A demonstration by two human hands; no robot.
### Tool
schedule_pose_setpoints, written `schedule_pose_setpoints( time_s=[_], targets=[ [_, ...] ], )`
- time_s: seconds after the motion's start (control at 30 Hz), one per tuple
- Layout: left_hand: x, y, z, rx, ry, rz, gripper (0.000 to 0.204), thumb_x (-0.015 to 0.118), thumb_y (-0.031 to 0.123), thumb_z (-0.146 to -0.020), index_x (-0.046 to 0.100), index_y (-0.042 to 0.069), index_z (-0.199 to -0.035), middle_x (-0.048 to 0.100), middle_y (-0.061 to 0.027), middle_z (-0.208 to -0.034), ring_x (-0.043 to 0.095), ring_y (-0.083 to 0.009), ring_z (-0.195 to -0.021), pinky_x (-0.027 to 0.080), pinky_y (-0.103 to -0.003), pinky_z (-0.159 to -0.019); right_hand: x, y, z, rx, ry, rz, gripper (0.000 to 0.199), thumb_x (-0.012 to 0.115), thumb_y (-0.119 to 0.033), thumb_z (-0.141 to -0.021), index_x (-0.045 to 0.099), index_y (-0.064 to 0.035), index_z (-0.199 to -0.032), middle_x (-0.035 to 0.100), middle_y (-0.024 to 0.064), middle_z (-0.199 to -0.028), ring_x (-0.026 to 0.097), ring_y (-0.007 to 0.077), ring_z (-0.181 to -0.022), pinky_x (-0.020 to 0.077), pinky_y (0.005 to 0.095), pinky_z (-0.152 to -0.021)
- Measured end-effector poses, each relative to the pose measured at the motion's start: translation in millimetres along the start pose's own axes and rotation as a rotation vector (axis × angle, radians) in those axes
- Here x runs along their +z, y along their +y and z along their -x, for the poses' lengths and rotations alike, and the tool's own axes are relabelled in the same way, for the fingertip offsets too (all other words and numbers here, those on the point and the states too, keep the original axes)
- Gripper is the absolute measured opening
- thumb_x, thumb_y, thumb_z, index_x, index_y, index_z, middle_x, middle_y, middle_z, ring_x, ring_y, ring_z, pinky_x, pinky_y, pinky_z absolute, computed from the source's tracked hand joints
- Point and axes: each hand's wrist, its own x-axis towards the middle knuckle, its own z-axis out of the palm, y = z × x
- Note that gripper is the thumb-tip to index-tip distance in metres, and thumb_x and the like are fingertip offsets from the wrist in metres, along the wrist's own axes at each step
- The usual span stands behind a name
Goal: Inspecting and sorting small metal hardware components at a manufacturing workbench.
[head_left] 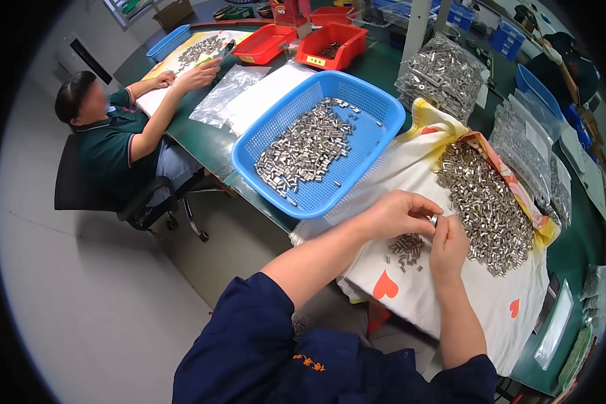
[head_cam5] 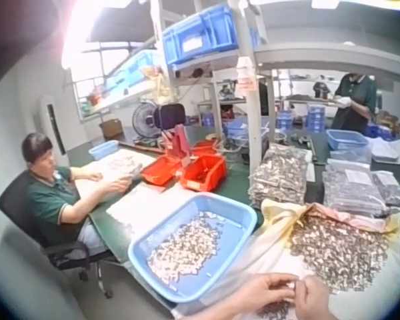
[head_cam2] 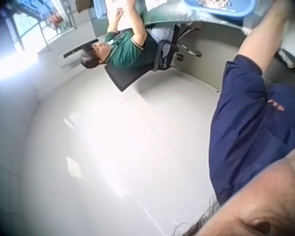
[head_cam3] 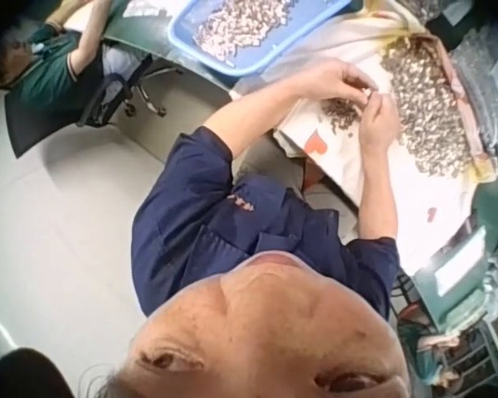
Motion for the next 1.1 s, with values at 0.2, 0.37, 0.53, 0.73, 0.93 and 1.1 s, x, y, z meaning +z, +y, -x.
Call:
schedule_pose_setpoints(
  time_s=[0.2, 0.37, 0.53, 0.73, 0.93, 1.1],
  targets=[
    [-1, -3, -4, 0.001, 0.031, 0.075, 0.035, 0.065, 0.001, -0.075, 0.055, 0.000, -0.109, 0.061, -0.0024, -0.092, 0.056, -0.0064, -0.082, 0.046, -0.021, -0.073, -12, 5, -7, 0.311, 0.011, -0.484, 0.011, 0.051, -0.010, -0.086, 0.054, -0.0013, -0.081, 0.054, 0.0027, -0.071, 0.050, 0.0098, -0.066, 0.0402, 0.0227, -0.060],
    [-2, -4, -3, -0.015, 0.032, 0.070, 0.036, 0.064, 0.000, -0.075, 0.055, -0.001, -0.110, 0.061, -0.0042, -0.094, 0.056, -0.0076, -0.082, 0.046, -0.022, -0.074, -17, 8, -9, 0.419, -0.102, -0.749, 0.010, 0.055, -0.003, -0.084, 0.058, 0.0000, -0.093, 0.058, 0.0015, -0.082, 0.052, 0.0061, -0.072, 0.0416, 0.0179, -0.066],
    [-2, -3, -1, -0.036, 0.046, 0.058, 0.035, 0.064, 0.000, -0.075, 0.055, -0.001, -0.109, 0.061, -0.0046, -0.095, 0.056, -0.0073, -0.082, 0.046, -0.021, -0.073, -16, 9, -5, 0.369, -0.134, -0.653, 0.008, 0.057, -0.001, -0.081, 0.060, 0.0011, -0.089, 0.058, 0.0004, -0.086, 0.052, 0.0050, -0.073, 0.0419, 0.0174, -0.067],
    [-1, -13, -7, 0.013, 0.033, 0.109, 0.036, 0.065, 0.003, -0.075, 0.055, -0.004, -0.108, 0.062, -0.0074, -0.092, 0.058, -0.0089, -0.080, 0.048, -0.022, -0.070, -21, 8, -6, 0.302, -0.103, -0.485, 0.010, 0.062, -0.001, -0.076, 0.061, 0.0014, -0.086, 0.061, 0.0038, -0.080, 0.055, 0.0082, -0.071, 0.0444, 0.0209, -0.066],
    [-5, 1, 0, -0.082, 0.043, 0.086, 0.035, 0.063, 0.000, -0.076, 0.054, -0.004, -0.110, 0.062, -0.0070, -0.093, 0.059, -0.0098, -0.082, 0.048, -0.021, -0.072, -11, 4, -8, 0.216, -0.028, -0.468, 0.008, 0.063, -0.004, -0.074, 0.062, -0.0013, -0.081, 0.061, 0.0046, -0.077, 0.056, 0.0106, -0.069, 0.0448, 0.0229, -0.064],
    [1, 2, -3, -0.129, 0.040, 0.123, 0.037, 0.061, -0.006, -0.075, 0.053, -0.003, -0.111, 0.060, -0.0074, -0.099, 0.058, -0.0117, -0.088, 0.048, -0.023, -0.077, -16, 10, -6, 0.197, -0.025, -0.507, 0.006, 0.063, -0.003, -0.073, 0.062, -0.0024, -0.079, 0.060, 0.0043, -0.076, 0.055, 0.0114, -0.068, 0.0440, 0.0237, -0.062]
  ],
)
